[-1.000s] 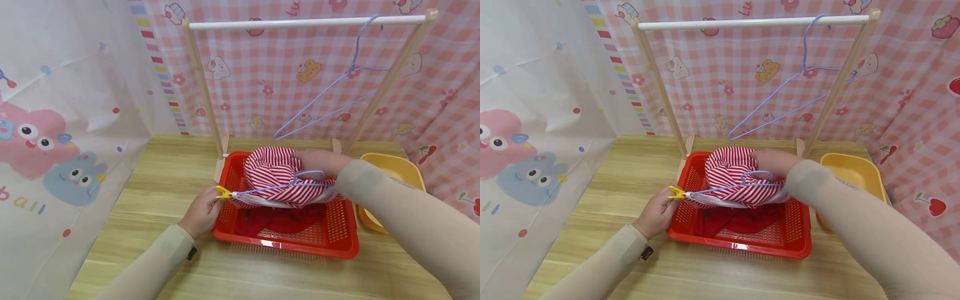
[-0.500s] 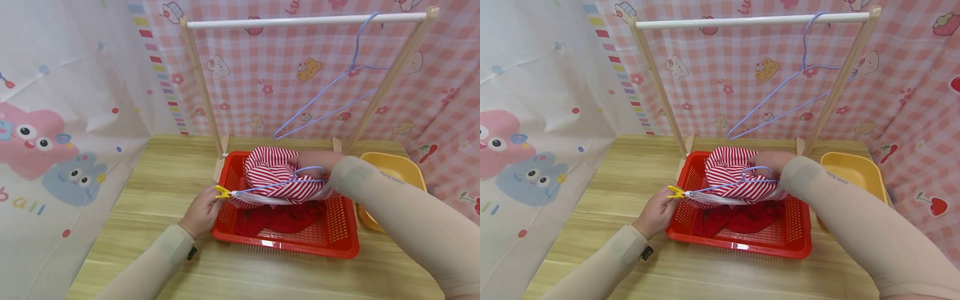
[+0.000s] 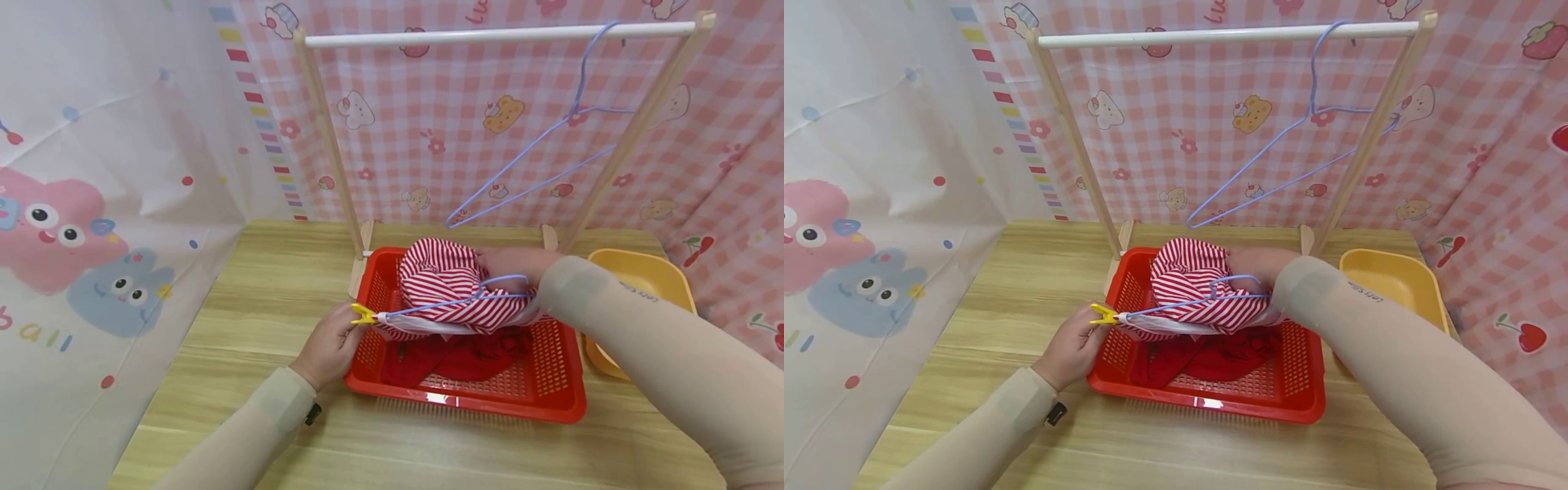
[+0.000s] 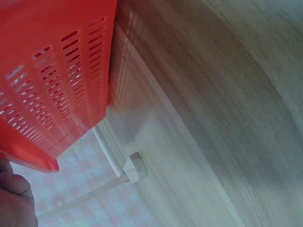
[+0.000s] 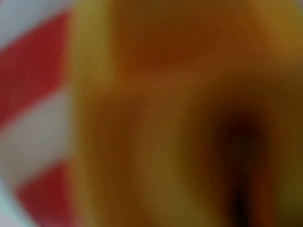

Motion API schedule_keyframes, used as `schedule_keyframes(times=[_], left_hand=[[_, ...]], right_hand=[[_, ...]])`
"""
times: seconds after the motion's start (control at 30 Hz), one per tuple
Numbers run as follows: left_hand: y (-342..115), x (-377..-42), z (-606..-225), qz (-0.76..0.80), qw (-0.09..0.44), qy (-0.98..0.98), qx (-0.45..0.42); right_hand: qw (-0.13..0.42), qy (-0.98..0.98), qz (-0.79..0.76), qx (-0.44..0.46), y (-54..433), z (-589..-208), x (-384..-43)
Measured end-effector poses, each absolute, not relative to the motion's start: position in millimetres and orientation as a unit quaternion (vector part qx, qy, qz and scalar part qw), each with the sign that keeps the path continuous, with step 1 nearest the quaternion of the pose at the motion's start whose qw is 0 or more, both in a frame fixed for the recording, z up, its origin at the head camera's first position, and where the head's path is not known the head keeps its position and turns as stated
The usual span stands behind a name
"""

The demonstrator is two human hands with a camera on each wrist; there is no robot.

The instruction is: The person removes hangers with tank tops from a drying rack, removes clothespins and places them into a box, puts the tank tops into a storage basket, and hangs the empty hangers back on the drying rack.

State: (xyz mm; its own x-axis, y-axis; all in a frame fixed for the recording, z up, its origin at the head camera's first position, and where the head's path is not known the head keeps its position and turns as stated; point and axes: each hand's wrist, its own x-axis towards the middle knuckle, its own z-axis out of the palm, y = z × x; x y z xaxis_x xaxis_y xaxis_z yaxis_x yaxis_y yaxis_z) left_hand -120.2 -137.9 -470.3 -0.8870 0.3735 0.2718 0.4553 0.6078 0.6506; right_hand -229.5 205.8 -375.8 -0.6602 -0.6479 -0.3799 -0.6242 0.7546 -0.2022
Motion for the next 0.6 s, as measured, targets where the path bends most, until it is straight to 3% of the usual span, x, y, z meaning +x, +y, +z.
schedule_keyframes(times=[0.27,0.6], left_hand=[[-139,-120,-471,-0.375,0.054,-0.896,-0.229],[-140,-118,-469,-0.375,0.054,-0.897,-0.229]], right_hand=[[0.232,0.916,-0.162,-0.284,208,-358,-226],[0.221,0.902,-0.259,-0.266,208,-336,-211]])
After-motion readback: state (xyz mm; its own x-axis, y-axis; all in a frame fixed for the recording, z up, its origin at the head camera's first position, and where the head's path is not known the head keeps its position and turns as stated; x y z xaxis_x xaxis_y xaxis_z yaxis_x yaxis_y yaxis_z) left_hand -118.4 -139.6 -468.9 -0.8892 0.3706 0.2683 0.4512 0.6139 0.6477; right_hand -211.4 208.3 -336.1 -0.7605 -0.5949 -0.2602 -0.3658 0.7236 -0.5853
